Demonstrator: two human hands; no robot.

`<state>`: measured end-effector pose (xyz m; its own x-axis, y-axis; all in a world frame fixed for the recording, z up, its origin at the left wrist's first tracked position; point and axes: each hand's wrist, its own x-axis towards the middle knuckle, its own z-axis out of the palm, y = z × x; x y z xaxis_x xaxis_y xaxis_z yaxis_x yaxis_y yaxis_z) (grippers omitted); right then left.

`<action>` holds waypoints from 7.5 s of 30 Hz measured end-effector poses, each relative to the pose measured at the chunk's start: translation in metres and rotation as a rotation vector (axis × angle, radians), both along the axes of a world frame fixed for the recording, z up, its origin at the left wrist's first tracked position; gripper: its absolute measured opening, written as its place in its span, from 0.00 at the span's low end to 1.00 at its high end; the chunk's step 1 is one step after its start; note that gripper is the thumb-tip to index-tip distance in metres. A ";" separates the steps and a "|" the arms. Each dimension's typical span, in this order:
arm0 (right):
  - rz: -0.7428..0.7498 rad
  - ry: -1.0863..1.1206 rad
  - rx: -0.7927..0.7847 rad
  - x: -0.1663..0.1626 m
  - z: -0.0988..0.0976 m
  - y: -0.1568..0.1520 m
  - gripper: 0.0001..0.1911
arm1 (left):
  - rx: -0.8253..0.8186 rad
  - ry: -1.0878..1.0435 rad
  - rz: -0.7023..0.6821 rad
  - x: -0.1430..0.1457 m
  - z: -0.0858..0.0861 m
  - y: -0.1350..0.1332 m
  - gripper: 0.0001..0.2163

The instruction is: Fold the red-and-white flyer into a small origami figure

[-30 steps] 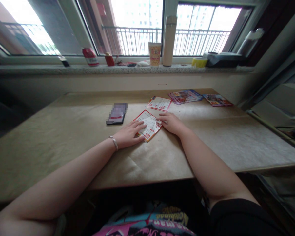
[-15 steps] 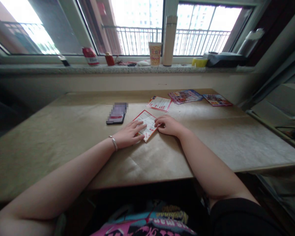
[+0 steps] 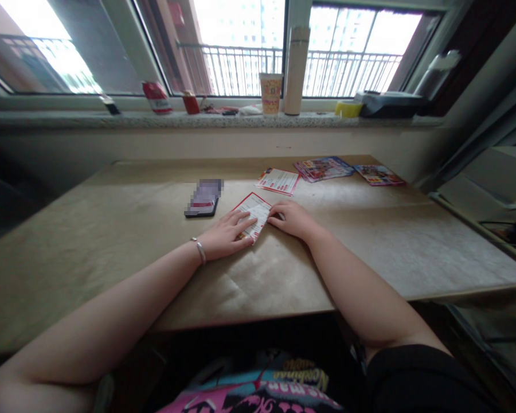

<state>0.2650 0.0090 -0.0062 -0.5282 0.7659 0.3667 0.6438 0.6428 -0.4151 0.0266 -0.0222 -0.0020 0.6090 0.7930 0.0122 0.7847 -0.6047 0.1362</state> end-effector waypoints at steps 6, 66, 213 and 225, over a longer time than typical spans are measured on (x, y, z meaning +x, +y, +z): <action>-0.116 0.059 0.011 -0.005 -0.010 0.002 0.09 | 0.018 -0.019 -0.012 -0.001 -0.004 0.002 0.29; -0.396 0.420 -0.208 -0.005 -0.008 0.002 0.11 | 0.104 -0.238 -0.358 -0.001 -0.007 0.006 0.14; -0.110 0.172 -0.229 -0.010 0.003 -0.012 0.09 | 0.232 -0.344 -0.262 -0.001 -0.004 0.000 0.52; -0.075 0.348 -0.360 -0.013 -0.005 -0.006 0.12 | 0.330 -0.285 -0.157 0.000 -0.003 0.002 0.49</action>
